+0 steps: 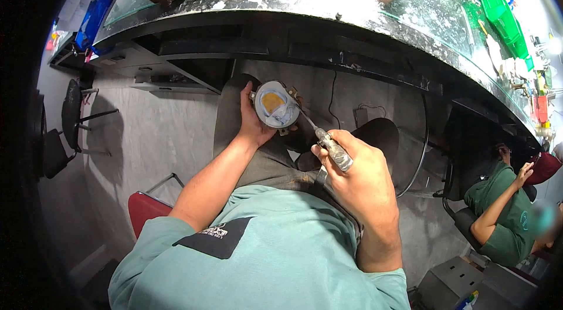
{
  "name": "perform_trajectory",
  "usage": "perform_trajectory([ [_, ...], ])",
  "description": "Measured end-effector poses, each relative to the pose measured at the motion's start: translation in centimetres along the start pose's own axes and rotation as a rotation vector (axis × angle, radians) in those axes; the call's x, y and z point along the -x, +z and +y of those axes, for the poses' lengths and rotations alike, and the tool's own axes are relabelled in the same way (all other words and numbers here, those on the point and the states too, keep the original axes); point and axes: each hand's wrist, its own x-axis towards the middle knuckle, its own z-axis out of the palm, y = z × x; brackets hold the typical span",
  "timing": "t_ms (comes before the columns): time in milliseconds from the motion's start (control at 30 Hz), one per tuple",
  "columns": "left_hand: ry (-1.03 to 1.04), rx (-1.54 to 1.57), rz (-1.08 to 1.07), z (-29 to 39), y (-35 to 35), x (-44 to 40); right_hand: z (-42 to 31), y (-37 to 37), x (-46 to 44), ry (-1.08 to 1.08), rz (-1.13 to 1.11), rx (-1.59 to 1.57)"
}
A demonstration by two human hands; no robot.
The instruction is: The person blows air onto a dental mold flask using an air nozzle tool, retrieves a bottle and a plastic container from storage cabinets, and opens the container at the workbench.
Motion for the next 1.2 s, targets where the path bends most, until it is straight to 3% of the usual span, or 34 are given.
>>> perform_trajectory([
  [167, 0.003, 0.012, 0.105, -0.1, 0.3, 0.1, -0.1, -0.2, 0.3, 0.012, -0.031, 0.012],
  [767, -0.017, -0.014, 0.042, 0.0, -0.5, -0.2, -0.3, -0.4, 0.3, 0.031, -0.051, 0.034],
  [1200, 0.048, -0.114, 0.238, -0.6, -0.6, -0.3, 0.0, 0.1, 0.1, -0.037, 0.026, 0.057],
])
